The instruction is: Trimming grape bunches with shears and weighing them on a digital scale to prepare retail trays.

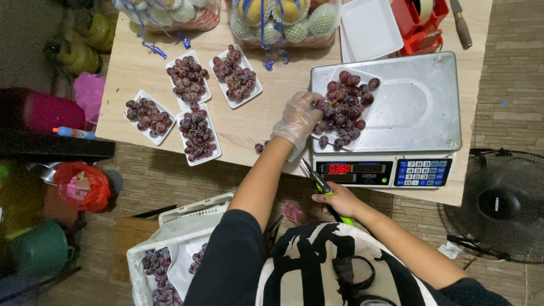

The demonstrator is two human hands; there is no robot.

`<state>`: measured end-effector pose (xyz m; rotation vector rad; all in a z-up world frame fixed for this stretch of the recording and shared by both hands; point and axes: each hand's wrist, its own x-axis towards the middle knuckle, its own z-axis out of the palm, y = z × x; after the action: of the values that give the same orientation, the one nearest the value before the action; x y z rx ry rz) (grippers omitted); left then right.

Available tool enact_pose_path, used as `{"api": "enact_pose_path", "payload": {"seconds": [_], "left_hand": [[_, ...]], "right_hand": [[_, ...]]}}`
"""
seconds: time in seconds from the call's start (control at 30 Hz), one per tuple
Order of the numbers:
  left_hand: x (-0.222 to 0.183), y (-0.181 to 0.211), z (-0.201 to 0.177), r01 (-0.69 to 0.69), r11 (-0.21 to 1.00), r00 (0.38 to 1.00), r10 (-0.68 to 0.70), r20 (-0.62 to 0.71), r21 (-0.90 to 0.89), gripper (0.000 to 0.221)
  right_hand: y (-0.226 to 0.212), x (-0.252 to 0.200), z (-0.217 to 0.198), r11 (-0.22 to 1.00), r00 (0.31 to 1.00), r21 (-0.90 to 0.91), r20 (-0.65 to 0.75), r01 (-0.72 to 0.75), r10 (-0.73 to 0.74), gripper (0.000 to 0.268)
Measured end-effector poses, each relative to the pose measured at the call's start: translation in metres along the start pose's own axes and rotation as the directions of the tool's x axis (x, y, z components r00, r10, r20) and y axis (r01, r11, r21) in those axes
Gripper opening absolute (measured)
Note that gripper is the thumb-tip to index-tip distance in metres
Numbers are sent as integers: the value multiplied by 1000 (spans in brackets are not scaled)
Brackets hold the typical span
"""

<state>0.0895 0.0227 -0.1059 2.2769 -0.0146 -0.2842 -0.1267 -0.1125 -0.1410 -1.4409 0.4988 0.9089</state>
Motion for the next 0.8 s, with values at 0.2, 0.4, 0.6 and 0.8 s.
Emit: {"api": "enact_pose_path", "payload": {"seconds": [0.2,0.4,0.6,0.8], "left_hand": [[15,-5,27,-306,934,952,303,44,182,53],[-36,63,6,-628,705,752,659,25,330,50],[-42,72,11,-330,675,943,214,253,660,65],[-20,23,3,-946,91,-38,921,-388,310,57]], "right_hand": [[0,-4,0,1000,1000,-14,8,9,-9,29],[0,-7,-1,999,1000,-27,5,20,-20,29],[-6,-10,5,997,999,-72,25,33,-32,31],[-23,-18,6,992,1000,-126,14,18,-16,35]]}}
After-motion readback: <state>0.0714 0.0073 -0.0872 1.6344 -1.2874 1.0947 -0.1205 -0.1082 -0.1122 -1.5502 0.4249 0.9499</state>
